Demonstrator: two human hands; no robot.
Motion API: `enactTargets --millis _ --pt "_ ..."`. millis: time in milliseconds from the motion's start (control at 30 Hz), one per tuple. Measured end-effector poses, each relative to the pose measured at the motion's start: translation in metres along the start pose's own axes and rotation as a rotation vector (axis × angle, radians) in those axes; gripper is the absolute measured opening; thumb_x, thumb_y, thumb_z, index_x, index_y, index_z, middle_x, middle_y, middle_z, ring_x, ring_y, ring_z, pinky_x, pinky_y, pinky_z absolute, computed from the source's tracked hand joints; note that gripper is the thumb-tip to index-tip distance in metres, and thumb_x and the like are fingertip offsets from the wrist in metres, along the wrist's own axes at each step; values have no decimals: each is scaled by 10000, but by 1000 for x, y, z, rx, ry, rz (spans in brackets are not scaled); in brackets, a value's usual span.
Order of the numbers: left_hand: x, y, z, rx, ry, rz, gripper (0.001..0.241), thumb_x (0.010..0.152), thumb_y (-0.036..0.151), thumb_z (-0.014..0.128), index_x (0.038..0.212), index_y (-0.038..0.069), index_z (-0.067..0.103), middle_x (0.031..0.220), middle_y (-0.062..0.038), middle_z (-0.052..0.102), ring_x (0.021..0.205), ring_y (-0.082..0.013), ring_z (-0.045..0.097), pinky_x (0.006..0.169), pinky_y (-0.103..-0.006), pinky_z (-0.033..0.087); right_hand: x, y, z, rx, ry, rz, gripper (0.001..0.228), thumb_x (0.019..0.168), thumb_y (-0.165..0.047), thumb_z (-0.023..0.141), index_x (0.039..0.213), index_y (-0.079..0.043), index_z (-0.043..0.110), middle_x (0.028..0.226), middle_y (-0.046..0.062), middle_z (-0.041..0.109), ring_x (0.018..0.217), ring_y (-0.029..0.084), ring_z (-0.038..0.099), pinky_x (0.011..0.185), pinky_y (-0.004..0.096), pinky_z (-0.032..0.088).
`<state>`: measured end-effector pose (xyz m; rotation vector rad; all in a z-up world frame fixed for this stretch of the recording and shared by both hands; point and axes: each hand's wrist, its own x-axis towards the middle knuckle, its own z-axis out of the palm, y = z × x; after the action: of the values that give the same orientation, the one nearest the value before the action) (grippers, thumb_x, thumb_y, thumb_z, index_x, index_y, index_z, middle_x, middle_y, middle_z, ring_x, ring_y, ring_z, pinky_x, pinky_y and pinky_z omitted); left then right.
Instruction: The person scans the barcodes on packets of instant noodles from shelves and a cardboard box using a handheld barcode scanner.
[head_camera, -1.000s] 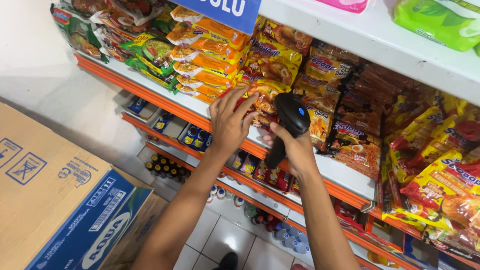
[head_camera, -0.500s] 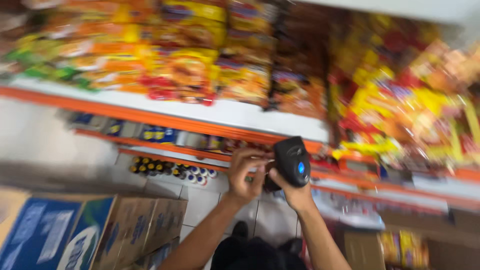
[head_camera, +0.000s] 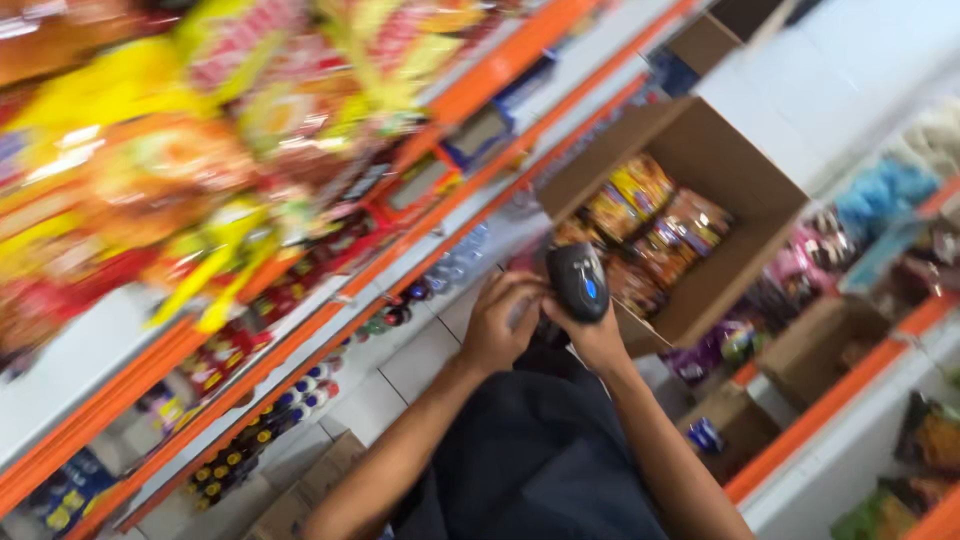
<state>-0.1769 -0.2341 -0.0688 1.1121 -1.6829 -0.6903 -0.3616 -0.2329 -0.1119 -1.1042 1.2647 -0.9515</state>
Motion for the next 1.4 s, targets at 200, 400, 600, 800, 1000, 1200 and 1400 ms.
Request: enactTargets --millis 200,400,600,800,1000,1200,1400 --pt "55 -32 71 117 -404 -15 455 914 203 756 1330 78 621 1363 -136 565 1320 -357 525 1093 -500 427 43 9 -72 242 223 112 257 870 -109 770 1112 -45 707 952 21 709 833 127 660 749 296 539" --pt "97 -76 114 515 -791 -97 804 697 444 926 1387 223 577 1617 -203 114 1503 -481 83 1173 -687 95 146 78 -165 371 447 302 155 906 -47 702 1059 -20 700 873 40 697 745 178 677 646 335 555" --pt "120 -108 111 426 -935 -280 1175 466 397 1012 1497 254 467 1657 -259 -98 1518 -469 57 1209 -587 201 243 149 -222 -213 463 396 219 894 -176 764 1007 9 733 859 91 758 774 172 721 699 349 540" --pt "110 -120 117 426 -805 -347 1084 590 281 961 1527 192 423 1686 -181 155 1393 -418 460 1101 -456 464 300 168 -226 -437 441 427 410 761 -280 847 1096 -69 741 1002 149 742 965 299 709 846 410 511" --pt "114 -126 119 430 -777 -425 1059 589 296 956 1496 156 427 1655 -117 294 1206 -380 626 1056 -475 488 326 225 -223 -380 461 375 527 697 -316 786 1147 -58 690 1058 208 736 1041 355 704 906 445 528" --pt "111 -129 118 416 -678 -282 1040 539 294 970 1446 135 485 1601 -137 370 1258 -413 597 1026 -468 507 317 247 -224 -955 319 455 486 885 -441 768 1044 18 756 1061 287 735 1082 406 709 998 445 539" --pt "112 -130 118 423 -723 -355 1054 541 314 975 1464 163 488 1615 -132 375 1166 -385 642 1015 -462 511 294 239 -204 -606 323 711 477 758 -396 819 1097 -66 756 1081 184 757 1065 331 724 956 429 540"
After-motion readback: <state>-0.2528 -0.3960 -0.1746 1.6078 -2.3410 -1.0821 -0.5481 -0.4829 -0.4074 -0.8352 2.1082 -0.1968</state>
